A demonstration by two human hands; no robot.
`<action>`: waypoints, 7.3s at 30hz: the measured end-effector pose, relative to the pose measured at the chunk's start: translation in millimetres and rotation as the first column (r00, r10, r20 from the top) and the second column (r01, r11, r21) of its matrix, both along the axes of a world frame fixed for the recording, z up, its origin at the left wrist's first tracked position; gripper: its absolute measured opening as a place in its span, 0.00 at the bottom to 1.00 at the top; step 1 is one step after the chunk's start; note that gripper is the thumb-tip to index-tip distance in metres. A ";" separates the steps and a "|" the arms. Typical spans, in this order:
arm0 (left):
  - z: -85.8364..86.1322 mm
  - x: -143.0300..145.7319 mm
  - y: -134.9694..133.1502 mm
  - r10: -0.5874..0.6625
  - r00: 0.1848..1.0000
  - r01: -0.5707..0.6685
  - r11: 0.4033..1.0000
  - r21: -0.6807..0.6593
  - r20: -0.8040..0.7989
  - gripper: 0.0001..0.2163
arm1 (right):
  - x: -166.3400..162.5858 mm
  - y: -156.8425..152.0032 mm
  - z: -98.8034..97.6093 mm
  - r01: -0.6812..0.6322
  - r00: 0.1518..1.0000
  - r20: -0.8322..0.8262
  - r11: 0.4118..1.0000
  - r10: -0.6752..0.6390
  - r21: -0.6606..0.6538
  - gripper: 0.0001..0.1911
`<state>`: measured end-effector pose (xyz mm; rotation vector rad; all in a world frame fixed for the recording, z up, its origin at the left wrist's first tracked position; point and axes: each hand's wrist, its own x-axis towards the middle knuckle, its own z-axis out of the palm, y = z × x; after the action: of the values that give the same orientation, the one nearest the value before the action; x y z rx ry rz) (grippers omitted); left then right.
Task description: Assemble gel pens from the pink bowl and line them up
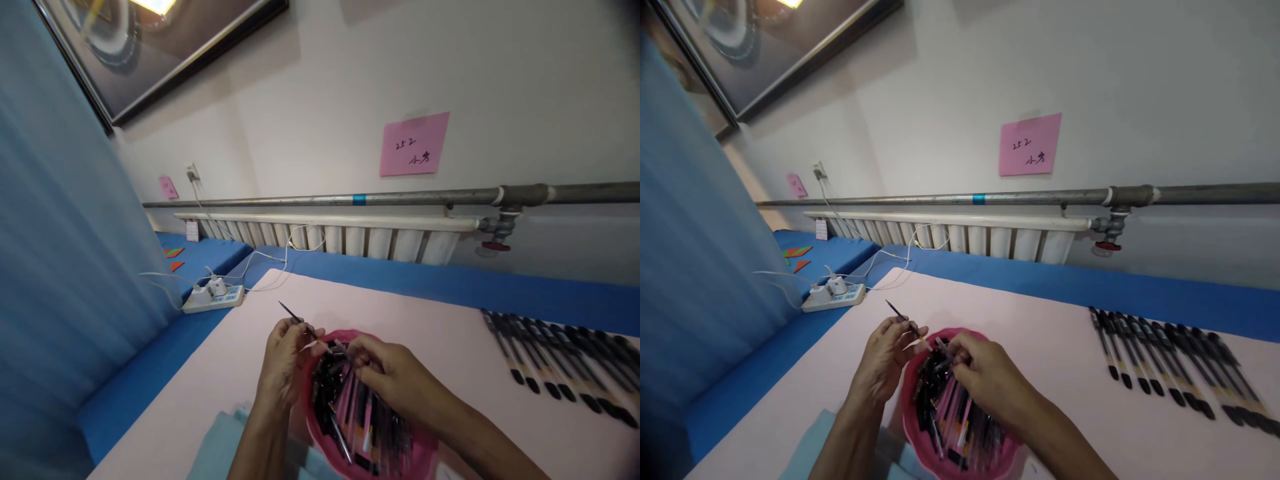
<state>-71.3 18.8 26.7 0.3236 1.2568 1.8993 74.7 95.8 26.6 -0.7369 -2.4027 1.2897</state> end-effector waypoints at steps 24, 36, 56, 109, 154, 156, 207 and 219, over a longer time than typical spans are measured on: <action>-1.9 3.6 2.2 0.023 1.000 -0.022 0.999 0.043 -0.011 0.10 | 0.5 -2.9 -3.9 -0.045 0.999 0.020 0.997 0.044 0.065 0.11; -3.4 2.2 1.5 0.048 0.997 -0.046 0.998 0.044 -0.053 0.10 | 1.9 -2.7 -4.1 -0.071 0.997 0.022 0.993 0.069 0.091 0.11; -4.2 12.2 2.3 0.037 0.971 -0.031 0.999 0.031 -0.234 0.10 | 1.5 -4.6 -2.0 -0.049 0.999 0.023 0.996 0.048 0.069 0.09; -2.6 -8.1 -1.9 0.062 0.997 -0.064 0.997 -0.051 -0.039 0.09 | 4.1 12.4 -6.4 0.116 0.993 -0.034 0.968 -0.111 0.224 0.07; -3.7 -1.4 -1.2 -0.020 0.998 0.016 0.998 -0.068 -0.061 0.08 | -9.4 2.5 -28.2 -0.206 0.741 0.547 0.644 -0.388 0.736 0.13; -4.2 -1.1 -1.0 -0.023 0.998 0.019 0.997 -0.073 -0.064 0.09 | -9.7 1.6 -27.1 -0.205 0.734 0.554 0.649 -0.393 0.732 0.13; -1.7 15.6 0.6 -0.126 0.981 0.108 0.987 0.120 0.147 0.12 | 0.2 -14.4 11.3 0.213 0.962 -0.195 0.971 -0.189 0.107 0.10; 2.8 22.7 2.2 -0.090 0.985 0.072 0.990 0.118 0.150 0.12 | 0.3 -13.6 -4.0 0.210 0.955 -0.288 0.854 -0.074 0.477 0.10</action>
<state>-48.7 21.0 29.5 0.2756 1.0215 1.8909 75.1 82.3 22.6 -0.5374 -2.2644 0.6016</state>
